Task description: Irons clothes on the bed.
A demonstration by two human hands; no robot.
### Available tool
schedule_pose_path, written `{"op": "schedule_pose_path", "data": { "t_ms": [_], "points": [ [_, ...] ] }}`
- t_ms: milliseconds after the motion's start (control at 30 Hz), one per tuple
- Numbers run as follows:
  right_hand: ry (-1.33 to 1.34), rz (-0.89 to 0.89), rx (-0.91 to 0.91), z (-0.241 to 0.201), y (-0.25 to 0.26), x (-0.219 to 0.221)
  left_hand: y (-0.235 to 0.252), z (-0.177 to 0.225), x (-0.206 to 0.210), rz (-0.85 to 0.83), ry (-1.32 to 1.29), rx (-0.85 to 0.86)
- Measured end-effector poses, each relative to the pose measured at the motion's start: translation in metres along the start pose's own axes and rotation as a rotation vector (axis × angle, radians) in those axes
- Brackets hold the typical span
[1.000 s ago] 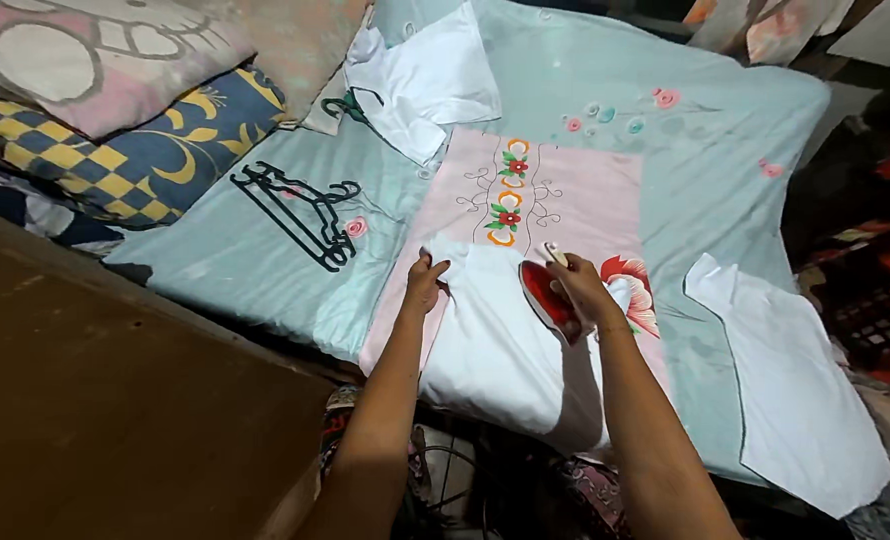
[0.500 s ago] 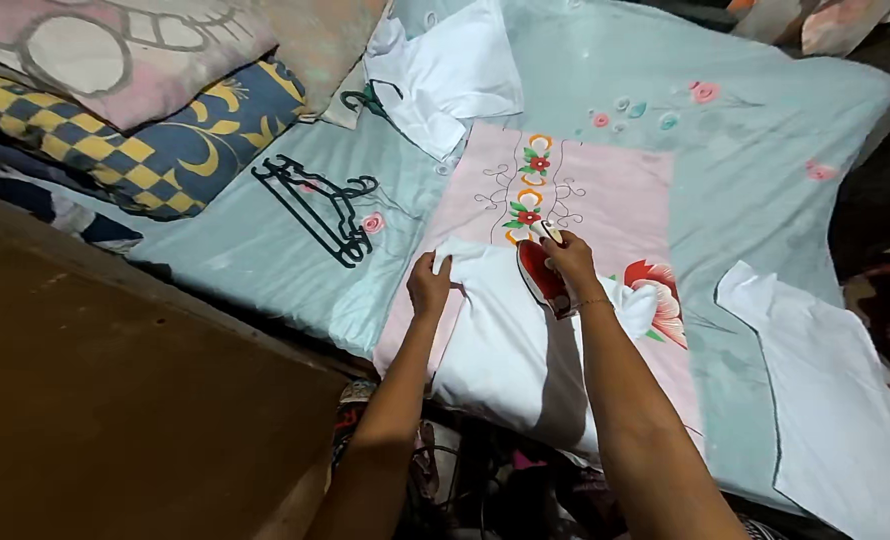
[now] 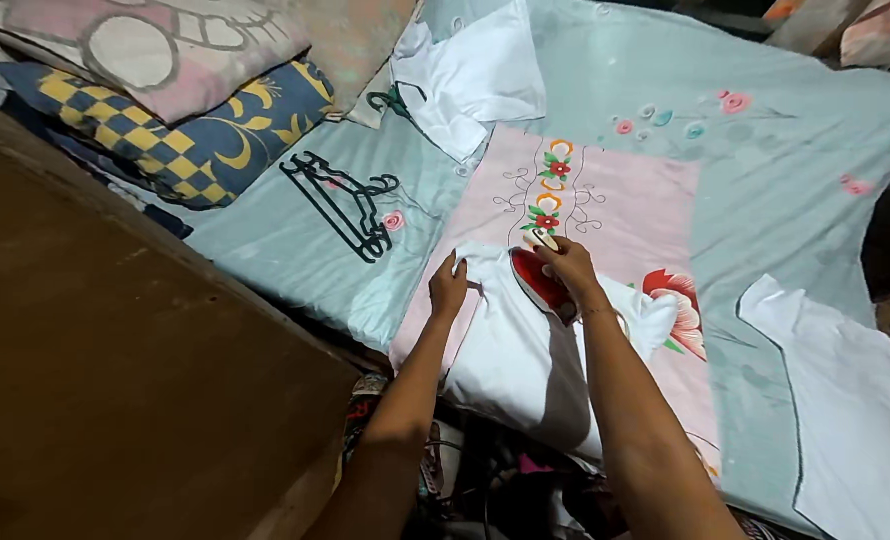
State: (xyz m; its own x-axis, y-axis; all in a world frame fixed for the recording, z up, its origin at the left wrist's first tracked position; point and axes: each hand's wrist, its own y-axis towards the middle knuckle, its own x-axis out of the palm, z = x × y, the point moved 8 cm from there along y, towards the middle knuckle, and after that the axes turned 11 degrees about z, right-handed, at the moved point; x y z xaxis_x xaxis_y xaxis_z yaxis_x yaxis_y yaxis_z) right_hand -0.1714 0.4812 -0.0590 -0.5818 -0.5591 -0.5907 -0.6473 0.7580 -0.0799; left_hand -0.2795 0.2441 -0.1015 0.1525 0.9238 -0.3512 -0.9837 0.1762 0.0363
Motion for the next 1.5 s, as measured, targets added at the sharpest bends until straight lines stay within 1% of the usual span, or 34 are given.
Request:
{"op": "schedule_pose_path", "data": {
  "t_ms": [67,133,200,267,367,433,500,567,667,800,900,967,1033,1067,1167,1267,1333,1433,1500],
  "points": [
    [-0.033,0.080,0.018,-0.004,0.007,0.004,-0.001,0.001,-0.001,0.007,0.023,-0.003],
    [-0.061,0.098,0.026,-0.008,0.009,0.006,-0.001,0.003,-0.001,0.005,0.045,0.000],
    [-0.047,0.036,0.011,-0.007,0.004,0.007,0.001,0.006,-0.001,-0.026,0.072,0.004],
    [-0.020,-0.069,-0.005,-0.005,-0.010,0.000,0.009,0.013,-0.002,-0.074,0.099,0.027],
    [-0.015,-0.193,-0.016,0.012,-0.036,-0.023,0.027,0.033,0.002,-0.164,0.125,0.136],
    [-0.012,-0.233,-0.017,0.024,-0.051,-0.043,0.033,0.059,0.005,-0.238,0.179,0.280],
    [-0.013,-0.258,-0.025,0.033,-0.063,-0.058,0.034,0.079,0.007,-0.317,0.333,0.403],
    [-0.027,-0.249,-0.050,0.038,-0.069,-0.067,0.038,0.084,0.010,-0.374,0.478,0.464],
    [-0.015,-0.184,-0.118,0.027,-0.081,-0.075,0.041,0.076,0.012,-0.411,0.555,0.473],
    [0.035,-0.190,-0.296,-0.016,-0.101,-0.077,0.042,0.066,0.014,-0.411,0.517,0.468],
    [-0.067,-0.256,-0.358,-0.039,-0.115,-0.058,0.044,0.066,0.017,-0.406,0.507,0.481],
    [-0.186,-0.309,-0.344,-0.033,-0.118,-0.035,0.046,0.069,0.015,-0.414,0.504,0.484],
    [-0.252,-0.319,-0.328,-0.014,-0.115,-0.015,0.049,0.074,0.010,-0.442,0.514,0.461],
    [-0.248,-0.303,-0.337,-0.010,-0.113,-0.012,0.051,0.076,0.007,-0.449,0.514,0.458],
    [-0.229,-0.284,-0.375,-0.016,-0.113,-0.006,0.051,0.074,0.003,-0.438,0.488,0.448],
    [-0.226,-0.235,-0.386,-0.034,-0.108,0.012,0.049,0.072,0.002,-0.415,0.447,0.453],
    [-0.234,-0.216,-0.366,-0.047,-0.100,0.031,0.047,0.070,-0.003,-0.408,0.431,0.427],
    [-0.239,-0.189,-0.342,-0.060,-0.085,0.055,0.047,0.070,-0.022,-0.349,0.409,0.367],
    [-0.234,-0.203,-0.331,-0.064,-0.082,0.062,0.042,0.070,-0.040,-0.282,0.372,0.334]
  ]
}}
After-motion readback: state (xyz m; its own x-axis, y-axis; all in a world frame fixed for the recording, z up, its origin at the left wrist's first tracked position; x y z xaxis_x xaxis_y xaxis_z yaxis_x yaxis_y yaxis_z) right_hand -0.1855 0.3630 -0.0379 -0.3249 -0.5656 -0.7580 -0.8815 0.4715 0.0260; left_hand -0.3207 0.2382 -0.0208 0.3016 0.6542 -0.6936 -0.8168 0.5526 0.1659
